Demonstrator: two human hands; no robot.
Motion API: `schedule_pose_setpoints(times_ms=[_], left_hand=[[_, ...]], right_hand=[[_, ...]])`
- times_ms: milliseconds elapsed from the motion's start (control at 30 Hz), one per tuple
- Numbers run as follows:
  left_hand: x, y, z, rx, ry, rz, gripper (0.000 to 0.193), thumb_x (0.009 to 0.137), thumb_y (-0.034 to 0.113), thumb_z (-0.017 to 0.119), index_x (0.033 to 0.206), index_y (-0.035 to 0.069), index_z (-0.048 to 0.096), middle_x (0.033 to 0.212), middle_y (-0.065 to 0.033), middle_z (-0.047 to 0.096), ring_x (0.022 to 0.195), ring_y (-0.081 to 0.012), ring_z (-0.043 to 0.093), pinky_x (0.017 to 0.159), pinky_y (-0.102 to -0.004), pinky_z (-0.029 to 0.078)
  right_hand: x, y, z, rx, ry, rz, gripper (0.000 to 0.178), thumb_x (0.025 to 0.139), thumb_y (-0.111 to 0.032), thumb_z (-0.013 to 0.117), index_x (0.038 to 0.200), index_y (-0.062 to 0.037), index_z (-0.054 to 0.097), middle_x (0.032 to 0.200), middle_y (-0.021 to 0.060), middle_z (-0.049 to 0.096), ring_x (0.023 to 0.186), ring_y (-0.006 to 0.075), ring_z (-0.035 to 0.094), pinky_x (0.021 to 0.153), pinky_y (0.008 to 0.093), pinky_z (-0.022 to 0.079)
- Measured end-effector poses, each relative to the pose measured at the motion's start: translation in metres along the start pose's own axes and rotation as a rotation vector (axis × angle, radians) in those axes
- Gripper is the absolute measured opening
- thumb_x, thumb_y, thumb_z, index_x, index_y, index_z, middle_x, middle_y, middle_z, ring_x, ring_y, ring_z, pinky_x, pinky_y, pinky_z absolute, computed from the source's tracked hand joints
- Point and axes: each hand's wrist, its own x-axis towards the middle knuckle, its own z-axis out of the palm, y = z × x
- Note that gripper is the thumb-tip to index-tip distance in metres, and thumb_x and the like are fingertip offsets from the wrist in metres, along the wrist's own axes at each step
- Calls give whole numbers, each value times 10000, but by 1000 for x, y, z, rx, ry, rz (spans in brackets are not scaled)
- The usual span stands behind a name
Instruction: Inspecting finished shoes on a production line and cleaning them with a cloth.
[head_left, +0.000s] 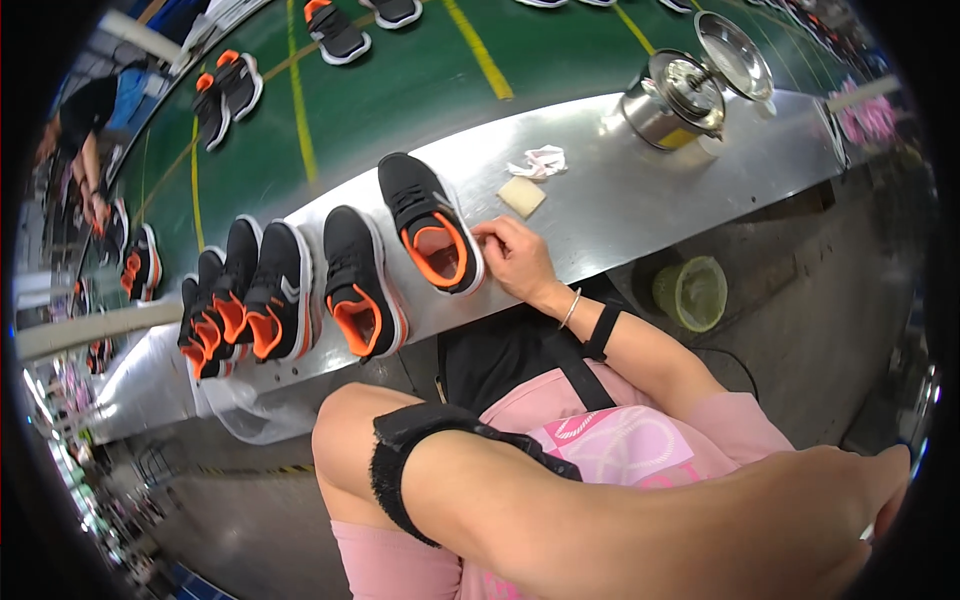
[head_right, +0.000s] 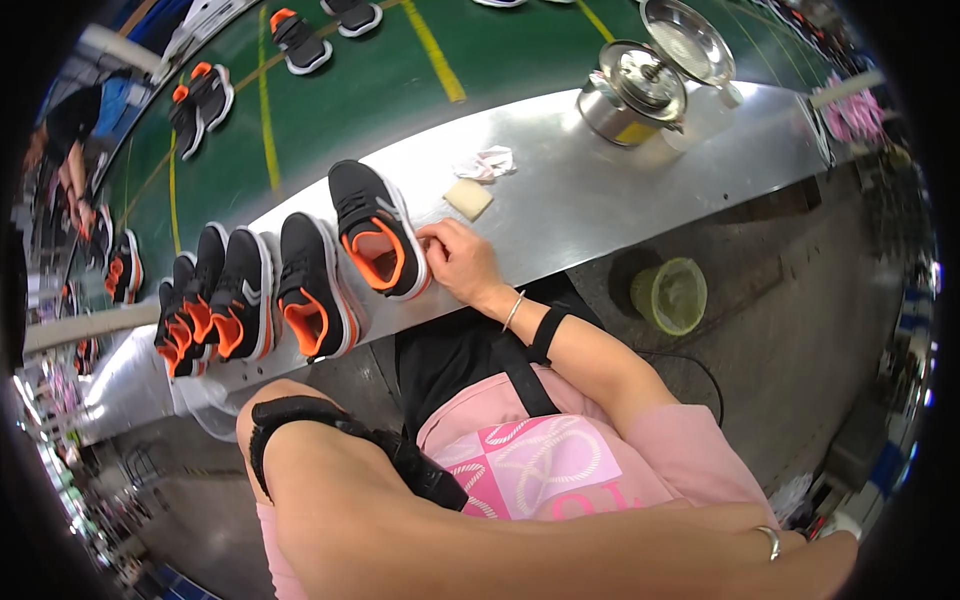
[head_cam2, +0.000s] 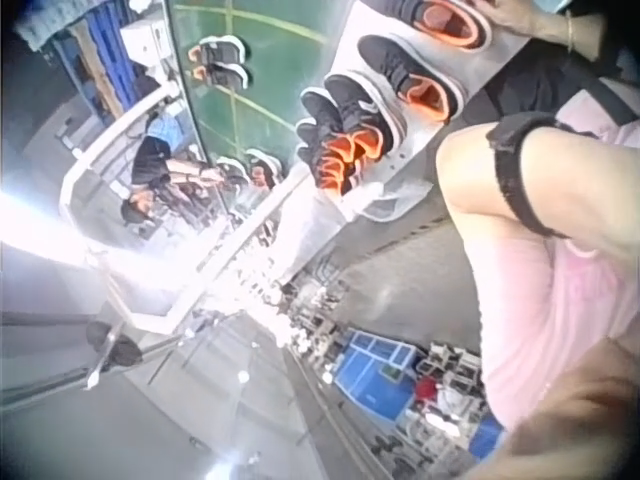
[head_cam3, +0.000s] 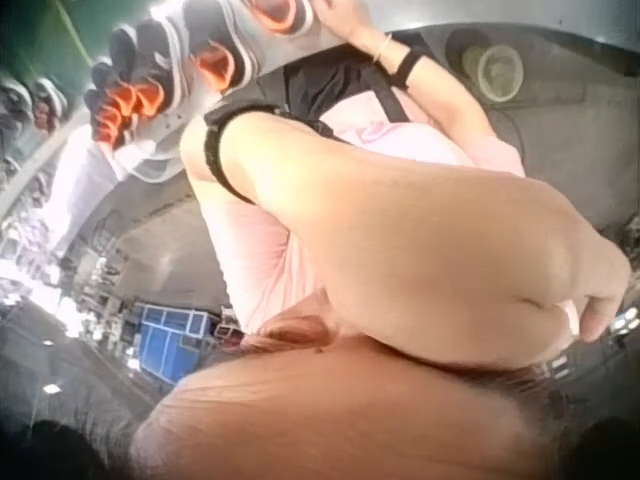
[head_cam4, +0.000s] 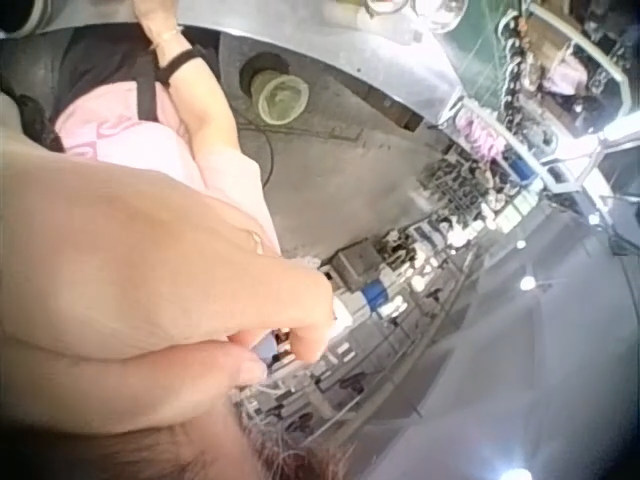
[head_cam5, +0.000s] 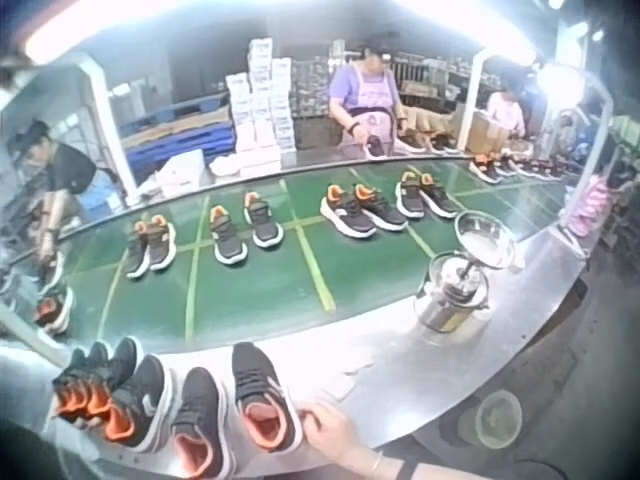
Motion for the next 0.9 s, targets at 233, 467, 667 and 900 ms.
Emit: schedule_pose_setpoints(times_ms=[233,467,667,900], left_hand=[[-1,-8,11,307,-1,249,430,930,327,543,1220,9,553,906,-146,658,870,-272,596,837,-372,470],[0,-12,21,675,7,425,377,897,299,564,1155,25,586,892,-125,663,855,-277,597,826,-386,467],[1,-6,25,973,-34,531,331,870,276,582,1099,39,615,881,-107,667,843,-281,597,817,-397,465],[1,8,16,1348,-88,598,279,837,248,603,1033,55,648,867,-87,672,828,-286,598,807,-410,463]], right_hand=[[-4,-7,9,65,-13,23,146,894,-16,573,979,-50,687,870,99,665,730,269,658,649,344,520],[-4,-11,14,111,-45,20,146,908,1,566,985,-40,684,866,100,665,724,233,664,632,323,513],[-5,-7,14,103,-39,2,157,907,4,564,998,-36,686,884,104,667,725,226,662,641,313,515],[-2,-8,18,118,-35,-12,190,905,19,555,1027,-32,691,866,98,657,715,193,643,634,290,499]])
